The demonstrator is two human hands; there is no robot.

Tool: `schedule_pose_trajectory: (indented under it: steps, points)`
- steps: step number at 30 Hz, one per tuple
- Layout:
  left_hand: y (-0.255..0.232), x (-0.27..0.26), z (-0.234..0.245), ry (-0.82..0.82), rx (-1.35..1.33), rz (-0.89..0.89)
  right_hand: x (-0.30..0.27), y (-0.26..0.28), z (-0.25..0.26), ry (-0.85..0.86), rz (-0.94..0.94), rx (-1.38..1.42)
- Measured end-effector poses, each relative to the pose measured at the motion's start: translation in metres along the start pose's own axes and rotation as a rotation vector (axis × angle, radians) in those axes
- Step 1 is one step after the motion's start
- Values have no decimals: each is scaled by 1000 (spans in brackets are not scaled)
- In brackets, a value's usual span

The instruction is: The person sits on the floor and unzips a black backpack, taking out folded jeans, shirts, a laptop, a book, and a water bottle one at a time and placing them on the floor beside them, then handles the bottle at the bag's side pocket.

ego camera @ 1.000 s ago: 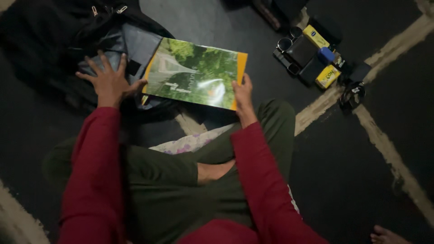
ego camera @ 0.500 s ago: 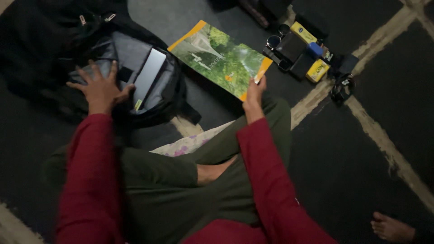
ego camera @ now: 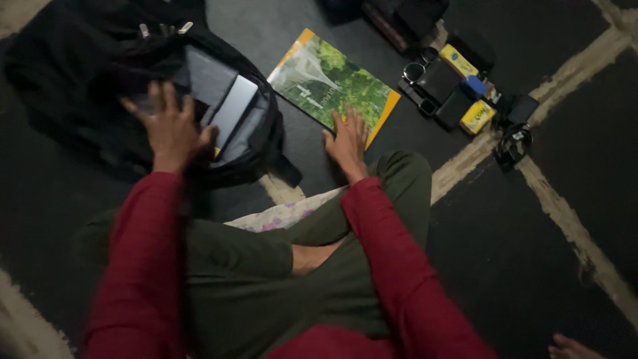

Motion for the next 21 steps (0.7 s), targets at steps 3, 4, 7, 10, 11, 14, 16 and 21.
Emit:
schedule_pose_trajectory:
  steps: [3, 4, 7, 10, 11, 14, 16, 21]
  points:
    - [-5, 6, 9, -30, -75, -52, 4, 4, -14, 80, -59, -79]
    - [-3, 7, 10, -39, -134, -53, 4, 4, -19, 114, -93, -84]
    - [8, 6, 8, -11, -170, -38, 8, 3, -31, 187, -169, -103]
    - [12, 11, 3, 23, -155, -12, 14, 4, -37, 184, -191, -114]
    - [15, 8, 1, 30, -137, -7, 15, 7, -40, 180, -188, -120]
    - [18, 12, -3, 3, -143, -14, 20, 8, -40, 165, -182, -127]
    - [22, 5, -7, -46, -228, -24, 19, 5, -38, 158, -174, -142]
    - [27, 1, -18, -70, -334, -9, 24, 4, -35, 149, -169, -169]
Point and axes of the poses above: each hand's wrist, its own x-axis towards the middle knuckle, its own z-axis out of the back of the hand, y = z × x, the point moved 3 cm from there along x, towards the middle knuckle, and after that the axes turned 12 degrees about -z, right-handed, at the moved point
